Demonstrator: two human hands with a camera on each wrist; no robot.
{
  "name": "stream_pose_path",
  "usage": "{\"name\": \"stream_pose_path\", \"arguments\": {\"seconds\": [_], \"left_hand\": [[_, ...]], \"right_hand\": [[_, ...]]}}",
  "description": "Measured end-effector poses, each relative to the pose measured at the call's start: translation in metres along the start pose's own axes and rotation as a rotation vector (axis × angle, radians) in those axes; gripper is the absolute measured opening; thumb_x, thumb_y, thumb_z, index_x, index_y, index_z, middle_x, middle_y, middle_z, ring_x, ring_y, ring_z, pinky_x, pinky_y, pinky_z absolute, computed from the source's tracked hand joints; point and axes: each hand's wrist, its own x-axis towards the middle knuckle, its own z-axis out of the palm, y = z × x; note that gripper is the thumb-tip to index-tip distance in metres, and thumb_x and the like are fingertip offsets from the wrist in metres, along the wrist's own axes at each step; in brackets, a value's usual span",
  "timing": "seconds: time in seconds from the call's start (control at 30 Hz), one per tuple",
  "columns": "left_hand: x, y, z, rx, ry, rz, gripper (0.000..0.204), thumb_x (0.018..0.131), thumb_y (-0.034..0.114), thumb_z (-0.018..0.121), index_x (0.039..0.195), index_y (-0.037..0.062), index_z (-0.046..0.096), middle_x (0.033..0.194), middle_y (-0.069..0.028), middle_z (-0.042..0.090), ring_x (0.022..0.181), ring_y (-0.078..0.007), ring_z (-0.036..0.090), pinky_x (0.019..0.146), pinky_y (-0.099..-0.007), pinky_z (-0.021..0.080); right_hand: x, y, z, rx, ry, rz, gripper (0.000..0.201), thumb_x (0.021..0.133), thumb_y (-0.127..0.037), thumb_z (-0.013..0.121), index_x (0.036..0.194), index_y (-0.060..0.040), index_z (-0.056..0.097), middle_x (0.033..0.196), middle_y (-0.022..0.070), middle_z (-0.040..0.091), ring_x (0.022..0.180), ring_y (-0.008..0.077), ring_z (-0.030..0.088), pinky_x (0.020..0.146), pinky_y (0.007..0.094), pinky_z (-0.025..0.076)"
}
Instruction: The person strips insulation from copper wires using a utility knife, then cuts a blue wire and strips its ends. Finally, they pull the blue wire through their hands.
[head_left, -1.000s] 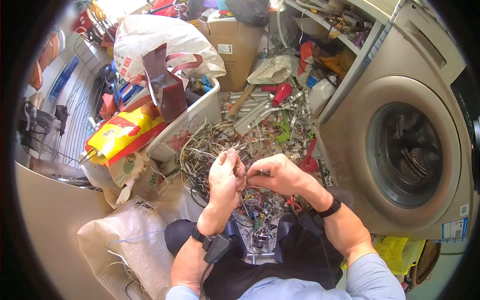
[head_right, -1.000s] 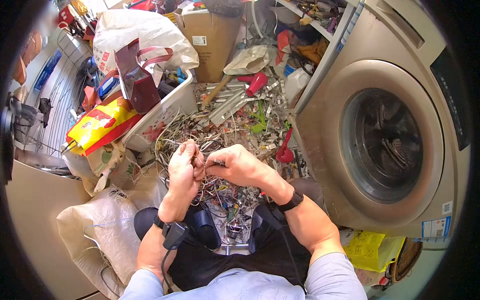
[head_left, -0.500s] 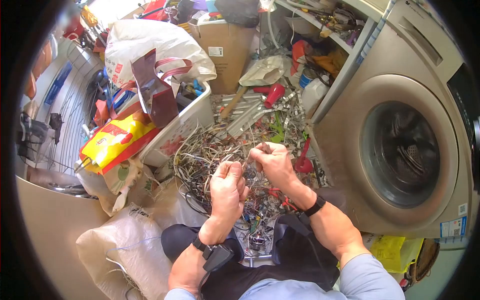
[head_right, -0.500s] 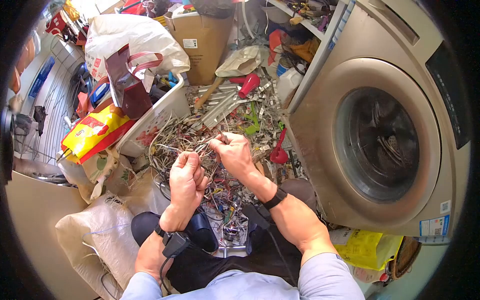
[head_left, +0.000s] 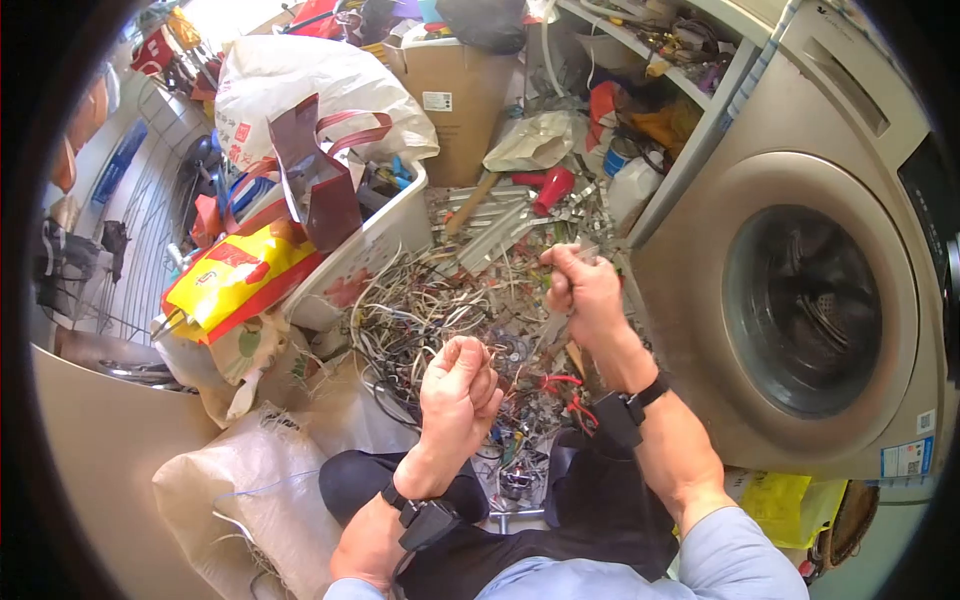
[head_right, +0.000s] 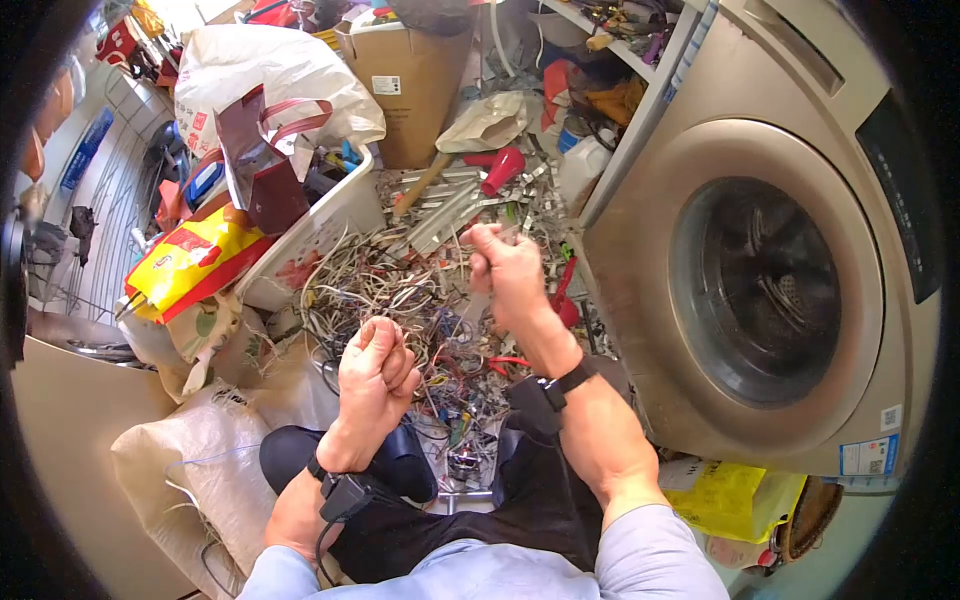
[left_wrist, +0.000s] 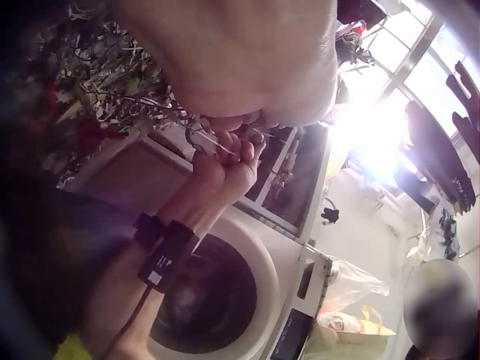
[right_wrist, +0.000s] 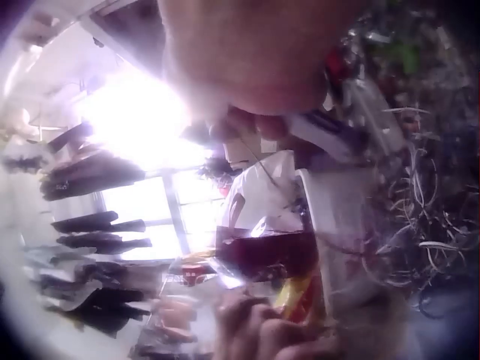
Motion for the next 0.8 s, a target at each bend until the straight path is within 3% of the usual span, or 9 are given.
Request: {"name": "stream_pose_path", "arguments": {"seconds": [0.27, 0.37, 0.4, 0.47, 0.5, 0.6, 0.67, 0.73, 0.8], "left_hand": [[0.002, 0.001, -0.022, 0.035, 0.056, -0.081, 0.02, 0.105, 0.024, 0.064, 0.092, 0.0096, 0.058, 0.058, 0.0073, 0.037, 0.042, -0.0042, 0.028, 0.039, -0.0226, 0.023], [-0.004, -0.008, -0.018, 0.459, 0.13, -0.141, 0.016, 0.101, 0.022, 0.069, 0.101, 0.0071, 0.063, 0.068, 0.0073, 0.048, 0.046, -0.0021, 0.034, 0.039, -0.022, 0.026], [-0.005, -0.012, -0.021, 0.607, 0.069, -0.17, 0.022, 0.1, 0.023, 0.071, 0.107, 0.0034, 0.067, 0.076, 0.0052, 0.056, 0.055, -0.0029, 0.045, 0.047, -0.0228, 0.037], [-0.009, -0.027, -0.022, 0.959, -0.096, -0.053, 0.028, 0.098, 0.023, 0.073, 0.115, 0.0001, 0.069, 0.086, 0.0014, 0.066, 0.07, -0.0067, 0.057, 0.062, -0.0248, 0.047], [-0.013, -0.032, -0.022, 1.011, -0.164, -0.083, 0.027, 0.097, 0.021, 0.073, 0.113, -0.0007, 0.072, 0.09, -0.0001, 0.07, 0.081, -0.0089, 0.06, 0.074, -0.0263, 0.049], [-0.026, -0.027, -0.023, 1.278, -0.323, -0.267, 0.02, 0.095, 0.019, 0.073, 0.1, 0.0002, 0.074, 0.08, 0.0035, 0.065, 0.076, -0.0067, 0.055, 0.07, -0.0268, 0.047], [-0.03, -0.017, -0.03, 1.197, -0.285, -0.178, 0.024, 0.093, 0.021, 0.071, 0.094, -0.0021, 0.073, 0.071, -0.0034, 0.062, 0.067, -0.0103, 0.053, 0.062, -0.0307, 0.043], [-0.046, 0.005, -0.019, 1.105, -0.134, -0.231, 0.023, 0.092, 0.02, 0.071, 0.086, -0.0016, 0.071, 0.067, 0.0013, 0.057, 0.065, -0.0082, 0.049, 0.059, -0.0298, 0.041], [-0.059, 0.012, -0.018, 1.26, -0.069, -0.117, 0.023, 0.092, 0.019, 0.071, 0.082, -0.0018, 0.07, 0.064, 0.0012, 0.058, 0.063, -0.0075, 0.049, 0.058, -0.0301, 0.041]], "right_hand": [[0.018, -0.031, -0.04, -0.026, 0.145, -0.125, 0.024, 0.103, -0.023, 0.066, 0.098, 0.0006, 0.07, 0.064, -0.0006, 0.058, 0.048, 0.0088, 0.045, 0.044, 0.0261, 0.033], [0.016, -0.05, -0.051, -0.002, 0.186, -0.238, 0.023, 0.104, -0.021, 0.064, 0.1, 0.0013, 0.07, 0.063, -0.0007, 0.055, 0.048, 0.009, 0.044, 0.045, 0.027, 0.035], [0.015, -0.054, -0.052, -0.002, 0.188, -0.24, 0.023, 0.104, -0.021, 0.064, 0.1, 0.0013, 0.07, 0.063, -0.0007, 0.055, 0.048, 0.009, 0.044, 0.045, 0.027, 0.035], [0.008, -0.064, -0.059, 0.048, 0.207, -0.282, 0.022, 0.104, -0.02, 0.064, 0.1, 0.0013, 0.07, 0.063, -0.0001, 0.056, 0.048, 0.0094, 0.044, 0.045, 0.028, 0.036], [0.004, -0.07, -0.06, 0.055, 0.202, -0.317, 0.022, 0.104, -0.02, 0.065, 0.1, 0.0013, 0.07, 0.063, 0.0001, 0.056, 0.047, 0.01, 0.044, 0.045, 0.0289, 0.036], [-0.012, -0.076, -0.061, 0.015, 0.214, -0.321, 0.022, 0.103, -0.021, 0.065, 0.099, 0.0007, 0.07, 0.063, 0.0005, 0.057, 0.046, 0.0105, 0.043, 0.045, 0.0289, 0.036], [-0.019, -0.085, -0.076, 0.001, 0.24, -0.34, 0.022, 0.103, -0.021, 0.065, 0.098, -0.0002, 0.07, 0.062, -0.0003, 0.055, 0.045, 0.0103, 0.042, 0.044, 0.0276, 0.035], [-0.033, -0.094, -0.086, -0.003, 0.248, -0.355, 0.022, 0.103, -0.021, 0.066, 0.097, -0.0005, 0.07, 0.061, -0.0021, 0.051, 0.046, 0.0087, 0.04, 0.044, 0.0264, 0.032], [-0.052, -0.101, -0.088, 0.009, 0.251, -0.354, 0.021, 0.103, -0.02, 0.067, 0.096, 0.0001, 0.07, 0.061, -0.0038, 0.048, 0.048, 0.0069, 0.039, 0.044, 0.0259, 0.031]]}}
